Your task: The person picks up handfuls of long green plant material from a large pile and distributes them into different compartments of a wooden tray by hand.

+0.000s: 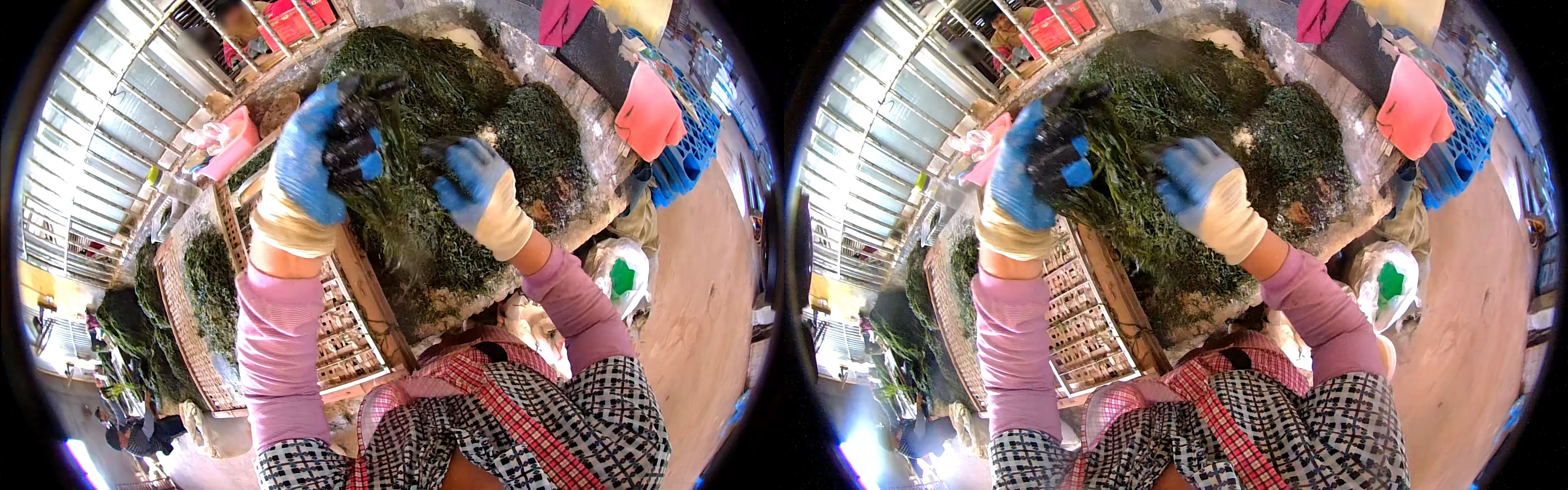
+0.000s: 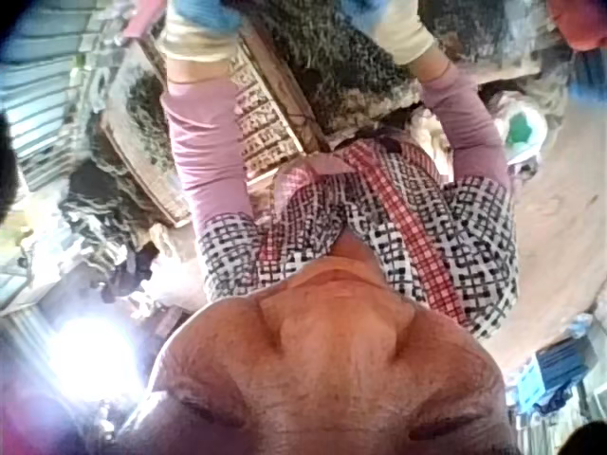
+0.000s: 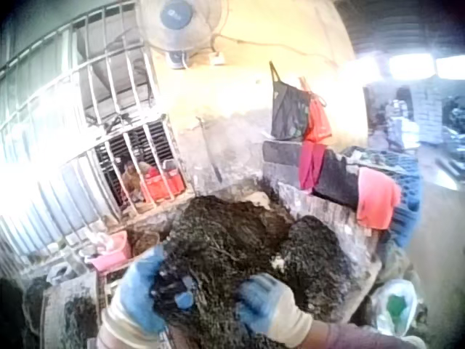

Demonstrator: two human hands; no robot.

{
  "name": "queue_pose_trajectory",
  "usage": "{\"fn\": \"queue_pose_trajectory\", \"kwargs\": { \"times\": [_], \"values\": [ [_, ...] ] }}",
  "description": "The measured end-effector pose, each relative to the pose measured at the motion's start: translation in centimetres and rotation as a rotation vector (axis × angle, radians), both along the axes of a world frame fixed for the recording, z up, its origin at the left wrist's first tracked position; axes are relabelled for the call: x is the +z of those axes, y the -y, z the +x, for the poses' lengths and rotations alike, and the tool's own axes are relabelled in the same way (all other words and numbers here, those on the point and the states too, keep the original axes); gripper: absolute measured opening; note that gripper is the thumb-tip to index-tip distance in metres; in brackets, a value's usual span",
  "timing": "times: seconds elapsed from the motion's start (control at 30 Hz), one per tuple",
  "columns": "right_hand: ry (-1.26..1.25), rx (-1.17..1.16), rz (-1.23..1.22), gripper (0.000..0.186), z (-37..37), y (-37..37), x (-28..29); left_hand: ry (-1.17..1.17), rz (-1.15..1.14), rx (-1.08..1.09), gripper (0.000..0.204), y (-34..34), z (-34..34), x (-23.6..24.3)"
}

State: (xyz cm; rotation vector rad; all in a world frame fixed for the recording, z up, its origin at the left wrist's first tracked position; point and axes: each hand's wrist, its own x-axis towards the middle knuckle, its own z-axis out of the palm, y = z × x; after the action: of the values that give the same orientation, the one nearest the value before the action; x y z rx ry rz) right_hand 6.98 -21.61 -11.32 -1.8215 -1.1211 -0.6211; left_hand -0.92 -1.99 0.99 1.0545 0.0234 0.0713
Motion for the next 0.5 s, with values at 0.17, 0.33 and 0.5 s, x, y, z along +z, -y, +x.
{"fn": "queue_pose_trajectory", "kwargs": {
  "times": [0.17, 0.33, 0.5],
  "values": [
    [0.541, -0.272, -0.281, 0.030, 2.6, -3.0, 5.8, 0.178, 0.242, 0.104, 0.044, 2.7, 1.7, 6.7],
    [0.118, -0.195, -1.172, 0.047, 5.2, -5.0, -1.5, 0.979, 0.826, -0.292, 0.034, -0.2, 5.6, 14.0],
    [-0.630, -0.151, -1.236, 0.042, 2.6, -2.3, -18.7, 0.760, 0.871, 0.331, 0.028, 1.1, 5.2, 19.9]
  ]
}}
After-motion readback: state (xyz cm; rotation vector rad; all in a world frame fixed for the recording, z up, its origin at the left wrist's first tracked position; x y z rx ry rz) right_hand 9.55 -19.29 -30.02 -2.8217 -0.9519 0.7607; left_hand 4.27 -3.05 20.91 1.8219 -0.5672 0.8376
